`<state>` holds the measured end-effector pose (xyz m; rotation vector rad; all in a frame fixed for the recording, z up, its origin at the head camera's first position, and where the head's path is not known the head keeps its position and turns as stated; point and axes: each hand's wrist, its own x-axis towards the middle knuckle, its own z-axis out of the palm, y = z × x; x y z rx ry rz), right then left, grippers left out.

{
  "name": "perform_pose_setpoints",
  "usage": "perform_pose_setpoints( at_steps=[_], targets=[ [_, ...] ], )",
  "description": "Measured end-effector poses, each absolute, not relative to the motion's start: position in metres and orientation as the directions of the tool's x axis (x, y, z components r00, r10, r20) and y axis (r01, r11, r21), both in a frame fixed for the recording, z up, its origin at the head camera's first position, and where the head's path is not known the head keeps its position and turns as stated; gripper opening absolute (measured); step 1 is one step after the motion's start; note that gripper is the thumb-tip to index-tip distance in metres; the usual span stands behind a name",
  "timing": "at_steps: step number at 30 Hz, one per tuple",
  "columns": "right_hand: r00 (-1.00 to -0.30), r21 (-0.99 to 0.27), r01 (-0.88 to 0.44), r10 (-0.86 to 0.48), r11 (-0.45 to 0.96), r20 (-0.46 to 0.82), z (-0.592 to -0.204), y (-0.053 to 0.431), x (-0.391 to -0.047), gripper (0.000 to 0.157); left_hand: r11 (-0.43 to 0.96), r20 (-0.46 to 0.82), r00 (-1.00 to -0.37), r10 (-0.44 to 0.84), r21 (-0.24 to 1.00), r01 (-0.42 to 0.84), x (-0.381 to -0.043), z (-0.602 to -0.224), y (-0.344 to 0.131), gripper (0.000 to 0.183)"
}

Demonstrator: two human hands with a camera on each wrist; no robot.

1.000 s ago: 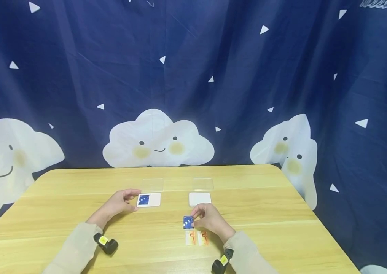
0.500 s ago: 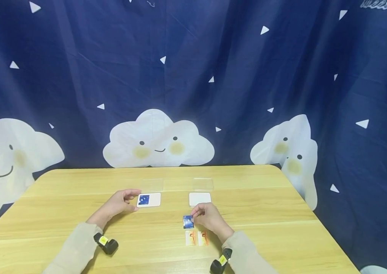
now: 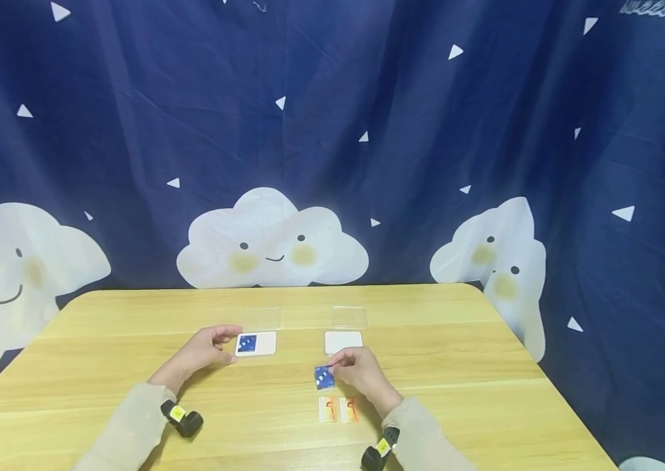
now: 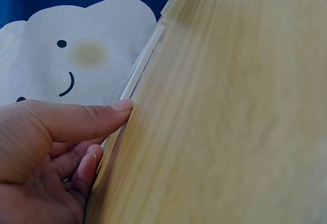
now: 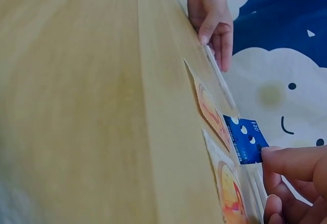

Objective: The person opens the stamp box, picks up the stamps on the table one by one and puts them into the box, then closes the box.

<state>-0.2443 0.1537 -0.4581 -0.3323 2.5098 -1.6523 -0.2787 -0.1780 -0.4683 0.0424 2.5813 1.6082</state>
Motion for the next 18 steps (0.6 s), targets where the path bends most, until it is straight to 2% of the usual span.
perform_pose_setpoints(
  at_steps=[8, 15, 18],
  targets=[
    [-0.969, -0.941, -0.106, -0.247, 0.321, 0.025, -0.4593, 0.1557, -0.2474, 0.015, 0.441, -0.065, -0.995, 0.081, 0.897, -0.023, -0.2785, -0.4681, -0.1786, 0.06],
    [-0.945, -0.95, -0.202, -0.302, 0.24, 0.125, -0.4571, 0.1607, -0.2446, 0.013, 0.447, -0.064, -0.995, 0.08, 0.894, -0.022, -0.2793, -0.4686, -0.1787, 0.06],
    [-0.947, -0.953, -0.191, -0.298, 0.235, 0.116, -0.4565, 0.1612, -0.2441, 0.013, 0.45, -0.066, -0.994, 0.083, 0.893, -0.022, -0.2794, -0.4681, -0.1785, 0.061]
  ],
)
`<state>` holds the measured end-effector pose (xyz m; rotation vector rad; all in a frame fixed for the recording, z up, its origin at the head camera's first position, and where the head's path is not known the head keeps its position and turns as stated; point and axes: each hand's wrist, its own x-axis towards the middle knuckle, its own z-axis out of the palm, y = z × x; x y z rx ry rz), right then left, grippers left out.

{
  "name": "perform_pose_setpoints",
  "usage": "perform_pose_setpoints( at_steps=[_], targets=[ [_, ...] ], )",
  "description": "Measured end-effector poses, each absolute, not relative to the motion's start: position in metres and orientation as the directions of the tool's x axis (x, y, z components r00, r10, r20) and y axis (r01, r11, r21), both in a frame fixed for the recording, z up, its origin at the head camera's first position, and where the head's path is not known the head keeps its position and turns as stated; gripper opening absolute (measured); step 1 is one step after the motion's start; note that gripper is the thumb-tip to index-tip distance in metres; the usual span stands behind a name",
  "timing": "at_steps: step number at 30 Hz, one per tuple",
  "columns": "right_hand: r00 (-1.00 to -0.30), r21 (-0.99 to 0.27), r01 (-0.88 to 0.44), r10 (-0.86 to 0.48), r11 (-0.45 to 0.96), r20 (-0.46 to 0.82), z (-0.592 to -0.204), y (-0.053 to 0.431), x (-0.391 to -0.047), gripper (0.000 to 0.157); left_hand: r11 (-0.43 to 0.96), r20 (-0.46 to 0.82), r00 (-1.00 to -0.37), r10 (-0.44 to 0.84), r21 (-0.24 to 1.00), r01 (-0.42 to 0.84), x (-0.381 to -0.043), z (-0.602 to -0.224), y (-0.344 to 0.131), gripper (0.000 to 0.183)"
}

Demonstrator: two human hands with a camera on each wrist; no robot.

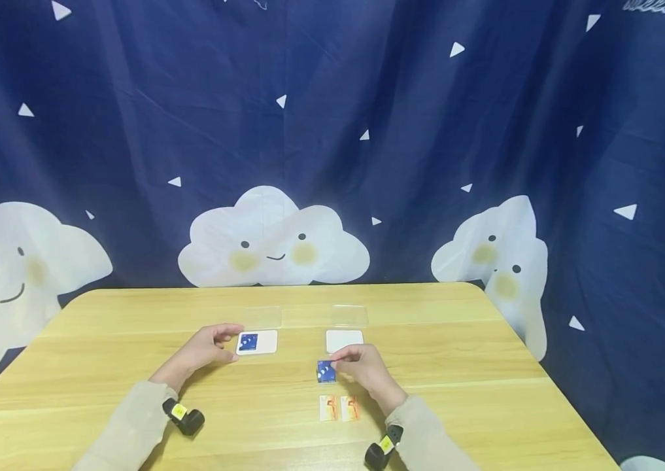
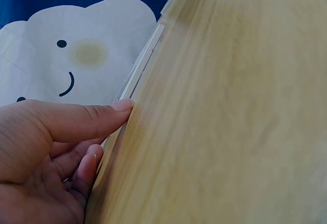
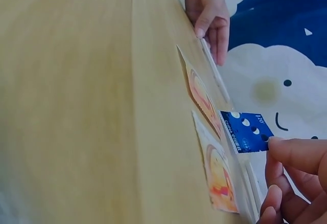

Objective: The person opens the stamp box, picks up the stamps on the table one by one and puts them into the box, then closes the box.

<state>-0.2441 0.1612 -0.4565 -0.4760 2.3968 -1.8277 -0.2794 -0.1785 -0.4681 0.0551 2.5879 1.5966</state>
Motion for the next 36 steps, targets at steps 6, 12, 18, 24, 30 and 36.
perform_pose_setpoints(
  at_steps=[6, 12, 18, 24, 30, 36],
  targets=[
    [-0.972, -0.957, -0.053, -0.233, 0.285, -0.015, -0.455, 0.159, -0.248, 0.019, 0.455, -0.073, -0.994, 0.079, 0.89, -0.029, -0.279, -0.467, -0.178, 0.061],
    [-0.968, -0.963, -0.041, -0.249, 0.267, -0.028, -0.451, 0.157, -0.249, 0.021, 0.459, -0.071, -0.994, 0.077, 0.888, -0.027, -0.28, -0.466, -0.178, 0.061],
    [-0.962, -0.965, -0.051, -0.271, 0.257, -0.021, -0.447, 0.154, -0.252, 0.02, 0.443, -0.071, -0.994, 0.084, 0.896, -0.027, -0.279, -0.467, -0.177, 0.061],
    [-0.967, -0.962, -0.046, -0.253, 0.269, -0.024, -0.443, 0.147, -0.26, 0.019, 0.443, -0.06, -0.995, 0.082, 0.896, -0.017, -0.279, -0.468, -0.178, 0.061],
    [-0.966, -0.971, -0.045, -0.257, 0.236, -0.018, -0.44, 0.138, -0.264, 0.02, 0.445, -0.066, -0.995, 0.081, 0.895, -0.023, -0.279, -0.468, -0.178, 0.061],
    [-0.961, -0.974, -0.05, -0.275, 0.221, -0.013, -0.433, 0.126, -0.268, 0.019, 0.454, -0.066, -0.995, 0.075, 0.891, -0.025, -0.28, -0.467, -0.177, 0.06]
  ],
)
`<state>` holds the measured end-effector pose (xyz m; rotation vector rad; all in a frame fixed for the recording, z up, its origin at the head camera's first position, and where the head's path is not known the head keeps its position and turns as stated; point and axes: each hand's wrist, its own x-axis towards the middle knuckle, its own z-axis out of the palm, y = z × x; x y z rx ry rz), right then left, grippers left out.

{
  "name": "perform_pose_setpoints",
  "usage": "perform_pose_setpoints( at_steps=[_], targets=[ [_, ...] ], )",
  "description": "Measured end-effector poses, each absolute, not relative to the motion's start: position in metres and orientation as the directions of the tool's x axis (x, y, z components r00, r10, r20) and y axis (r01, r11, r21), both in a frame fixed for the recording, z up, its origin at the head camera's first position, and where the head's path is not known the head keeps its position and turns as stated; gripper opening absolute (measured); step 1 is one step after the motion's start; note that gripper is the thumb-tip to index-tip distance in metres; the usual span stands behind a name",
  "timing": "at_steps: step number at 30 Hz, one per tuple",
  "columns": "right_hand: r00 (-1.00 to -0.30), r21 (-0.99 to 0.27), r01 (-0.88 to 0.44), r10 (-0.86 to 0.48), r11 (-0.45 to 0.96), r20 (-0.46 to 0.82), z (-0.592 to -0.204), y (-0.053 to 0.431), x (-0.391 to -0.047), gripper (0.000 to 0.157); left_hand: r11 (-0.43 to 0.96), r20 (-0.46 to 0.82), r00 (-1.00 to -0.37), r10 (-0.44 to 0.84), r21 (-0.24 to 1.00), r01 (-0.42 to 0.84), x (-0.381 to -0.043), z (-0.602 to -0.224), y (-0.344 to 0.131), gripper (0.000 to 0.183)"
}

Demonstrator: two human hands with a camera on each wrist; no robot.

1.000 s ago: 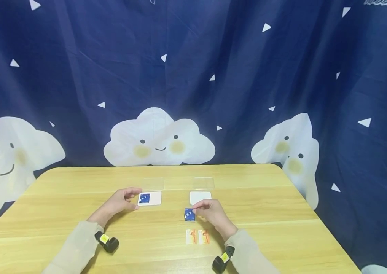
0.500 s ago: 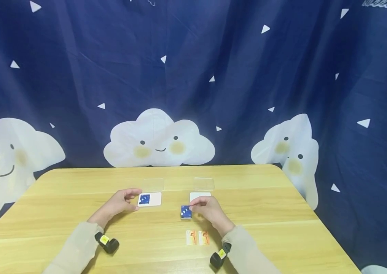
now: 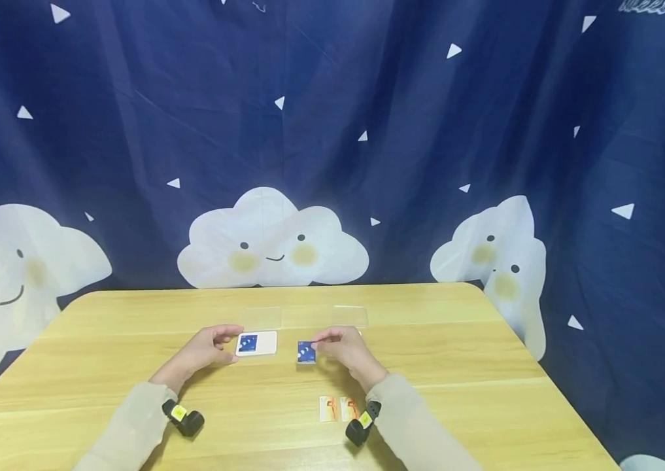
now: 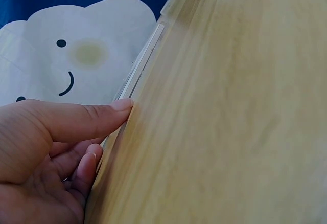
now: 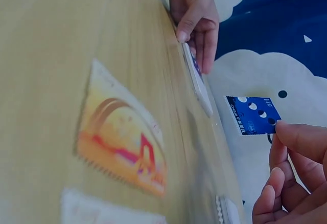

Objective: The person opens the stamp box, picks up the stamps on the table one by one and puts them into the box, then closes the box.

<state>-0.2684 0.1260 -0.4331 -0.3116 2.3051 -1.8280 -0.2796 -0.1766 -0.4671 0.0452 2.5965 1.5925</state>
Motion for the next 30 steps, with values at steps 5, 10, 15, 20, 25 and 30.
perform_pose_setpoints(
  at_steps=[5, 10, 15, 20, 25, 30],
  targets=[
    [-0.965, -0.976, -0.022, -0.261, 0.216, -0.036, -0.435, 0.116, -0.277, 0.017, 0.455, -0.07, -0.995, 0.071, 0.89, -0.03, -0.28, -0.467, -0.177, 0.06],
    [-0.963, -0.982, -0.02, -0.268, 0.189, -0.032, -0.434, 0.104, -0.283, 0.018, 0.446, -0.07, -0.994, 0.079, 0.894, -0.028, -0.28, -0.468, -0.177, 0.06],
    [-0.953, -0.988, -0.007, -0.3, 0.151, -0.039, -0.436, 0.093, -0.291, 0.019, 0.446, -0.064, -0.995, 0.081, 0.895, -0.021, -0.28, -0.467, -0.177, 0.06],
    [-0.95, -0.994, 0.01, -0.309, 0.106, -0.043, -0.441, 0.082, -0.299, 0.022, 0.443, -0.059, -0.995, 0.084, 0.897, -0.016, -0.28, -0.468, -0.178, 0.061],
    [-0.949, -0.994, 0.019, -0.311, 0.107, -0.052, -0.443, 0.075, -0.305, 0.023, 0.444, -0.059, -0.995, 0.083, 0.896, -0.016, -0.28, -0.468, -0.178, 0.061],
    [-0.944, -0.989, 0.044, -0.317, 0.141, -0.087, -0.445, 0.07, -0.31, 0.02, 0.443, -0.063, -0.995, 0.078, 0.896, -0.022, -0.28, -0.468, -0.178, 0.061]
  ],
)
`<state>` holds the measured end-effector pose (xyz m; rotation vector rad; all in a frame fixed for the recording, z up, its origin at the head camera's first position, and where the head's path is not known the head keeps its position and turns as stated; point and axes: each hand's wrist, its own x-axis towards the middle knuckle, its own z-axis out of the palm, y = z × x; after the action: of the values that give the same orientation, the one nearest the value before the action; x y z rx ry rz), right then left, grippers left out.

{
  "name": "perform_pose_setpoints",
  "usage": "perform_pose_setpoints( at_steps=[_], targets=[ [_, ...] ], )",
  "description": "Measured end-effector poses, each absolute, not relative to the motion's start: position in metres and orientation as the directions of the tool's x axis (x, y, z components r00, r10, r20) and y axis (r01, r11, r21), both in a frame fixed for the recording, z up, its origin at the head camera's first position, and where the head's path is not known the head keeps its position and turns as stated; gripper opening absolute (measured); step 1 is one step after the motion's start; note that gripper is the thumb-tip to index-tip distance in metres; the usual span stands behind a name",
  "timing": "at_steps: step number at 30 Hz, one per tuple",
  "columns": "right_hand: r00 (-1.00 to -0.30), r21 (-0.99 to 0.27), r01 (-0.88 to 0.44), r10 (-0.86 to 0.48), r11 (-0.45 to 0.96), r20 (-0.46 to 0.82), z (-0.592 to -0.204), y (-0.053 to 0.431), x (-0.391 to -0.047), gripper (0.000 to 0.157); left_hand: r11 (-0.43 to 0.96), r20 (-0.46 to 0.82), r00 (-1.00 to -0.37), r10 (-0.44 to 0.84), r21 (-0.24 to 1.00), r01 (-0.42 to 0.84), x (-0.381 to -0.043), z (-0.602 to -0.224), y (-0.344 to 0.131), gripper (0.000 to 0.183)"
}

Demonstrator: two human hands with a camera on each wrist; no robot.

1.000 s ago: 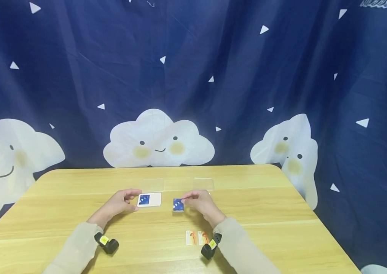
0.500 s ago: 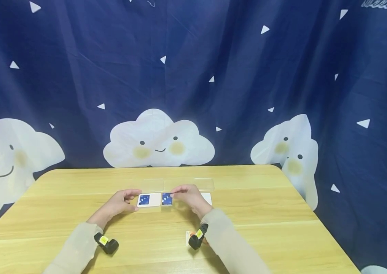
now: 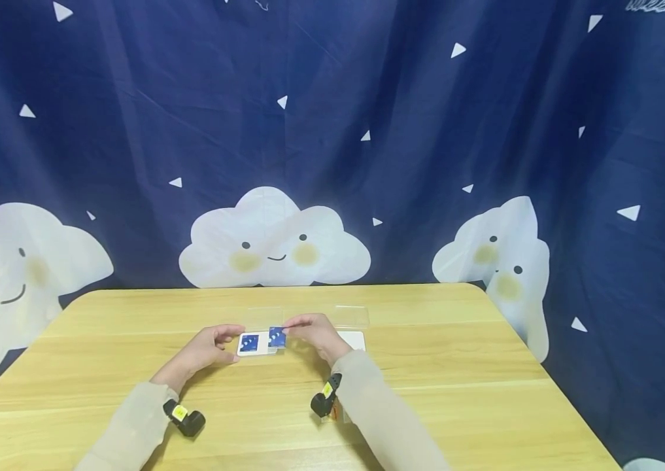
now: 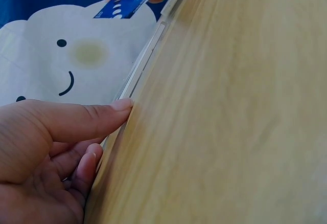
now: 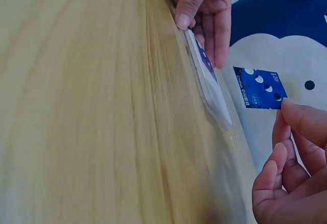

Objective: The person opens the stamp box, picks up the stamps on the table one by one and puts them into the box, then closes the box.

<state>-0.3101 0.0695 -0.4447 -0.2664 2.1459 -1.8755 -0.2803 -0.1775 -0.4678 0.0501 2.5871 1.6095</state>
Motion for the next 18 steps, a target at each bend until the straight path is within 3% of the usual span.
perform_pose_setpoints(
  at_steps=[18],
  targets=[
    [-0.937, -0.979, 0.013, -0.338, 0.201, -0.082, -0.455, 0.055, -0.319, 0.02, 0.437, -0.057, -0.995, 0.079, 0.899, -0.017, -0.278, -0.467, -0.177, 0.061]
  ],
)
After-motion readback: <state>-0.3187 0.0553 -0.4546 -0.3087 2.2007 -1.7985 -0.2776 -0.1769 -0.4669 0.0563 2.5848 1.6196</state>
